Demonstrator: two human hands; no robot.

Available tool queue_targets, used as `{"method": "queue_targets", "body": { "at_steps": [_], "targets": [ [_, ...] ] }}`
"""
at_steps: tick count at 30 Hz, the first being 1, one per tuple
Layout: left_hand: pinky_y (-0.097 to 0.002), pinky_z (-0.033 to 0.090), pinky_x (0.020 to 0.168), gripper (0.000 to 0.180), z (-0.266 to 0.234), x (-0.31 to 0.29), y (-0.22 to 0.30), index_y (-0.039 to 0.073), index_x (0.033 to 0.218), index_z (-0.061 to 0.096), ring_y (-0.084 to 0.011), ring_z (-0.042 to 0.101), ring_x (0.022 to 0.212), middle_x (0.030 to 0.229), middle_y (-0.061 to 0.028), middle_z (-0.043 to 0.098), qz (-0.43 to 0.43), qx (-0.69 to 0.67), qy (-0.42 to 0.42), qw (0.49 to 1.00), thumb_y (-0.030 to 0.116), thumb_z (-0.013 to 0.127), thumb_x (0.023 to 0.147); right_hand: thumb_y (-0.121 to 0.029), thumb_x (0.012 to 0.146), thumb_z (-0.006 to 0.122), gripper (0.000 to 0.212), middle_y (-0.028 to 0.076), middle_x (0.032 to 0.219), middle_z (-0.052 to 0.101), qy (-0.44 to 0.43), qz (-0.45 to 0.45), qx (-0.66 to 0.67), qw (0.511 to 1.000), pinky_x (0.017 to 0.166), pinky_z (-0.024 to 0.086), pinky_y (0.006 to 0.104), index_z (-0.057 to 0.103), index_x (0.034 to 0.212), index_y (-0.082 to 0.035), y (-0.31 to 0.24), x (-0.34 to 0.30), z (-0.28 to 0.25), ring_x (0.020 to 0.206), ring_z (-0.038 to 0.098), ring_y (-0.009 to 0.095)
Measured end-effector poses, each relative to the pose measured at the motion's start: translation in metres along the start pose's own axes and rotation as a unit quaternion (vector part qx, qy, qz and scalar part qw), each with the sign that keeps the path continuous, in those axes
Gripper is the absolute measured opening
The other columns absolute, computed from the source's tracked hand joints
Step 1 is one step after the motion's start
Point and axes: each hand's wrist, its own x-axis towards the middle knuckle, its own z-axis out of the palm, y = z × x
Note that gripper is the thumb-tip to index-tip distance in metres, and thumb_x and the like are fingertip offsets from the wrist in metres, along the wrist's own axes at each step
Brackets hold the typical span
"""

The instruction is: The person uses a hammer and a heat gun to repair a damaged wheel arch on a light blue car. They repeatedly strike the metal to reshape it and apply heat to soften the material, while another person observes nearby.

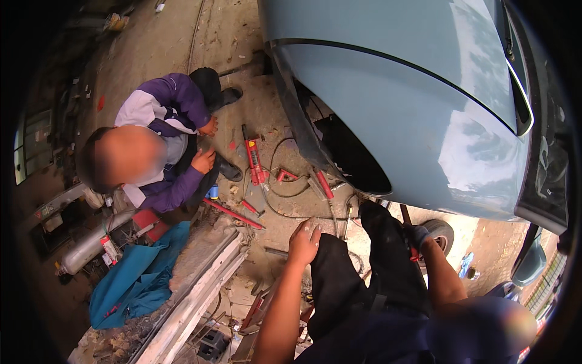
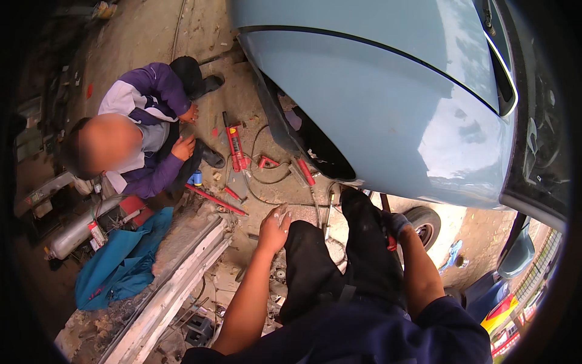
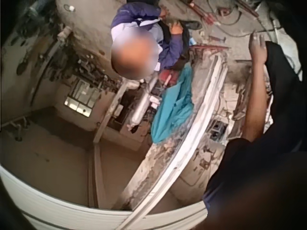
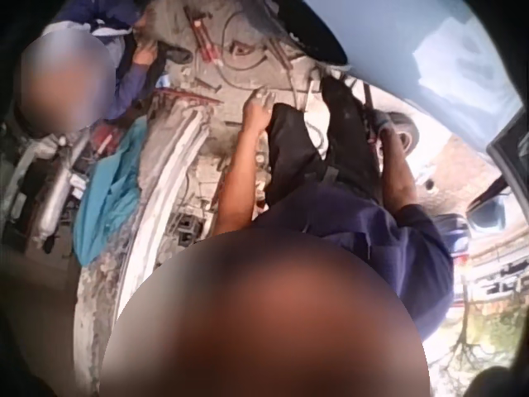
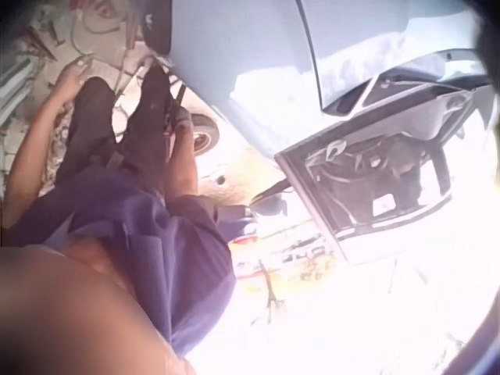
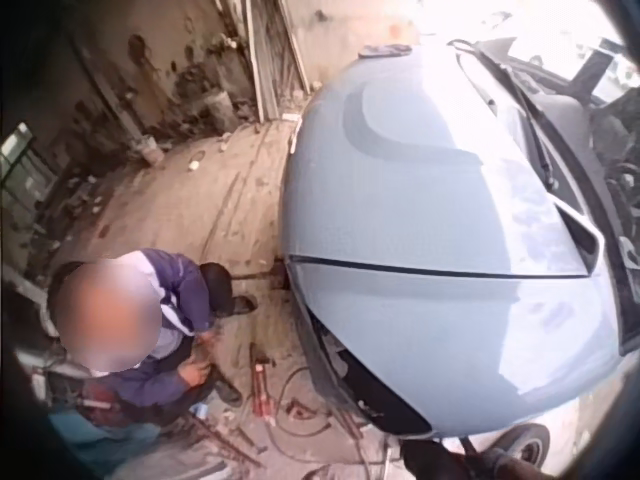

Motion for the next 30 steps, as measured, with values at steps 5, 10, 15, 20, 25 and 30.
{"method": "queue_targets", "body": {
  "at_steps": [5,10,15,20,25,30],
  "targets": [
    [-0.0481,0.053,0.105,0.039,-0.027,0.059,0.017,-0.001,0.136,0.067,-0.0444,0.067,0.122,0.13,-0.0253,0.071,0.097,-0.004,0.046,0.994,0.021,0.065,0.105,-0.037,0.11,0.064,0.034,0.002,0.063,0.058,-0.044,0.043,0.338,0.939,0.047,0.047,0.0362,0.066,0.087,-0.012,-0.022,-0.014,0.047,0.047,0.052,0.019],
    [-0.0489,0.054,0.102,0.032,-0.061,0.13,0.037,-0.001,0.131,0.069,-0.0441,0.067,0.116,0.124,-0.0229,0.072,0.301,0.0,0.114,0.947,0.011,0.065,0.101,-0.028,0.109,0.067,0.021,0.0,0.07,0.062,-0.072,0.0,0.633,0.771,0.048,0.05,0.0315,0.066,0.095,-0.012,-0.027,-0.007,0.123,0.052,0.056,0.015],
    [-0.0491,0.053,0.098,0.026,-0.073,0.203,0.065,-0.001,0.125,0.07,-0.0422,0.066,0.11,0.119,-0.0211,0.072,0.454,0.028,0.144,0.879,0.007,0.064,0.1,-0.024,0.106,0.071,0.013,0.0,0.074,0.063,-0.034,0.007,0.68,0.733,0.047,0.052,0.0317,0.068,0.1,-0.013,-0.048,0.004,0.195,0.055,0.057,0.014],
    [-0.0507,0.051,0.095,0.017,-0.043,0.262,0.097,0.001,0.11,0.072,-0.0404,0.064,0.105,0.107,-0.0177,0.073,0.504,0.029,0.141,0.852,0.013,0.063,0.102,-0.025,0.102,0.077,0.018,0.002,0.073,0.063,-0.026,-0.066,0.718,0.692,0.047,0.052,0.0347,0.067,0.096,-0.011,-0.103,0.009,0.254,0.053,0.057,0.017],
    [-0.0486,0.04,0.102,0.025,-0.017,0.292,0.094,0.006,0.086,0.07,-0.0347,0.062,0.095,0.089,-0.0112,0.071,0.568,0.129,0.189,0.791,0.02,0.057,0.103,-0.031,0.102,0.079,0.027,0.001,0.073,0.06,-0.036,-0.098,0.657,0.747,0.045,0.05,0.0354,0.062,0.103,-0.01,-0.153,0.032,0.279,0.053,0.057,0.017],
    [-0.0484,0.038,0.102,0.034,-0.01,0.299,0.092,0.008,0.084,0.072,-0.0327,0.062,0.096,0.089,-0.0086,0.073,0.594,0.117,0.204,0.769,0.024,0.051,0.106,-0.025,0.097,0.08,0.026,0.0,0.067,0.057,-0.048,-0.132,0.514,0.846,0.045,0.048,0.0336,0.063,0.101,-0.007,-0.18,0.057,0.277,0.049,0.054,0.014]
  ]
}}
